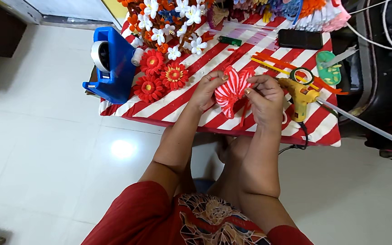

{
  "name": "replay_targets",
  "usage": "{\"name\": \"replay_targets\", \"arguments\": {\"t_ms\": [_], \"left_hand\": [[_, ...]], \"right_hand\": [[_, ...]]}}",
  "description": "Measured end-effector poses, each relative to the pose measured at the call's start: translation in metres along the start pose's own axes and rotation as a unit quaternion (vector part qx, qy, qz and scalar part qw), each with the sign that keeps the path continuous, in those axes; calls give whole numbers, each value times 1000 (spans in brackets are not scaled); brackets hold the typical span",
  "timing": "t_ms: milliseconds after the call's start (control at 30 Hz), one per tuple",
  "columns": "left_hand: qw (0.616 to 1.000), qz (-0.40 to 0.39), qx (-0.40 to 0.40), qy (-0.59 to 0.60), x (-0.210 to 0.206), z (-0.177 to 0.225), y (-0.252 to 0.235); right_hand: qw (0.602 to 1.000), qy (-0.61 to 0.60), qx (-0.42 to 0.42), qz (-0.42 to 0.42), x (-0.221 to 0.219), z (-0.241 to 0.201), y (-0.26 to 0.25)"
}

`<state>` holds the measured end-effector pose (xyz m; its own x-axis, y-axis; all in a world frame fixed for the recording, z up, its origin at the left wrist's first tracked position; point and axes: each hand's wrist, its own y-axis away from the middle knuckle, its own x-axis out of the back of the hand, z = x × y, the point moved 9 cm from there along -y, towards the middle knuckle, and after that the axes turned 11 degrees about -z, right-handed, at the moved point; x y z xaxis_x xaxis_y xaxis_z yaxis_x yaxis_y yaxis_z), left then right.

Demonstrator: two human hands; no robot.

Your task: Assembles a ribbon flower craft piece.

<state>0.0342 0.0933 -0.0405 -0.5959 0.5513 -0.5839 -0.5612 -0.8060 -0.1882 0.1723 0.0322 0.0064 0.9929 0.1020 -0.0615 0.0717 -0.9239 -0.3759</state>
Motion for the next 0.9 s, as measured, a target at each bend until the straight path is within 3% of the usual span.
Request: {"name": "replay_targets", "arguments": {"t_ms": [433,733,900], "left_hand": [[999,-20,-17,-19,-17,13,12],[994,-41,-31,-93,-60,57,32],[993,-36,-27,-114,-72,62,72]], "right_hand": [[1000,-19,7,-7,-4,-14,11],[998,1,55,-16,-16,-69,24],[997,-34,74,11,-40,-84,64]]}}
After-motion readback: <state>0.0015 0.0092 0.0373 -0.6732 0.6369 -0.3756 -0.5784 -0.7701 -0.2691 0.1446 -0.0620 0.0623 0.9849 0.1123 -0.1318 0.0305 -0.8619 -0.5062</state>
